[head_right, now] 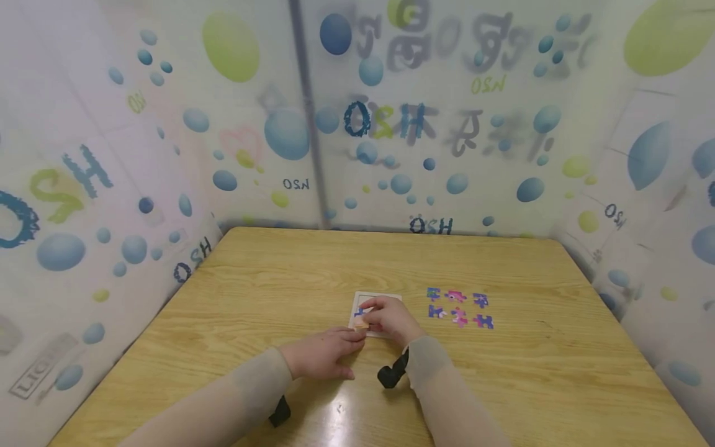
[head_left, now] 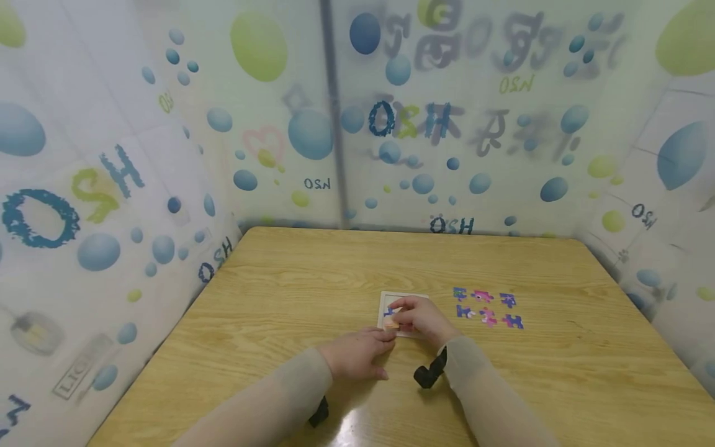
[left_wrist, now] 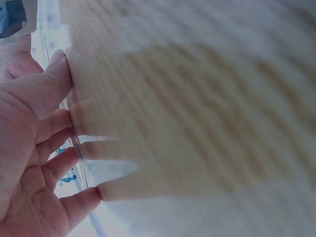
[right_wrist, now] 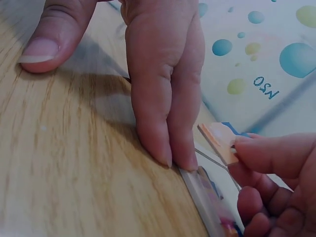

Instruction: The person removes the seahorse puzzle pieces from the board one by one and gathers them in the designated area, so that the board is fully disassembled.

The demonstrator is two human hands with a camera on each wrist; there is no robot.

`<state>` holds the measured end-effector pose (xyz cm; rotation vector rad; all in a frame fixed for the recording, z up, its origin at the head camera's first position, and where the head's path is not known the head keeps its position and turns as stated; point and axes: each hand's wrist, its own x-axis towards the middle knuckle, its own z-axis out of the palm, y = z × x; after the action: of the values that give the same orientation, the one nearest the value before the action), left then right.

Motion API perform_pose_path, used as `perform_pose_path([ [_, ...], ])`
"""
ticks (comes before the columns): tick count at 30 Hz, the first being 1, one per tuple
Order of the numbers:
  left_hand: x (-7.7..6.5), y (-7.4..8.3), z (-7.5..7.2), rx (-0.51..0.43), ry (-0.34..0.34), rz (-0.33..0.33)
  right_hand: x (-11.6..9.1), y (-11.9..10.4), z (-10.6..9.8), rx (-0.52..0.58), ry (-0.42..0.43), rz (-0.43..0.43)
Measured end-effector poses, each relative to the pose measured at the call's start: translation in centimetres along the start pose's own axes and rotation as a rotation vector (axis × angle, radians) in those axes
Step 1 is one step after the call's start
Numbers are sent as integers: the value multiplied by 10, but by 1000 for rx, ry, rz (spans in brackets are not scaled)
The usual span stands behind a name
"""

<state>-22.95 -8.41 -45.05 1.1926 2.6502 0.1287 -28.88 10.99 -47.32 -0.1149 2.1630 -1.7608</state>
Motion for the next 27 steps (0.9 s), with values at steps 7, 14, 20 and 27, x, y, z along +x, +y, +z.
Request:
perform_pose_path([
  [7, -1, 0, -1, -3, -7, -10, 2, 0, -2, 40, -10, 1],
  [14, 1, 1, -2, 4, -1, -7, -1, 0, -6, 64, 10, 31],
  [20, 2, 1, -2, 2, -5, -8, -3, 1, -9, 80, 13, 45],
  [27, 2, 2, -1, -3, -4, -13, -10, 1, -14, 43, -1, 34],
])
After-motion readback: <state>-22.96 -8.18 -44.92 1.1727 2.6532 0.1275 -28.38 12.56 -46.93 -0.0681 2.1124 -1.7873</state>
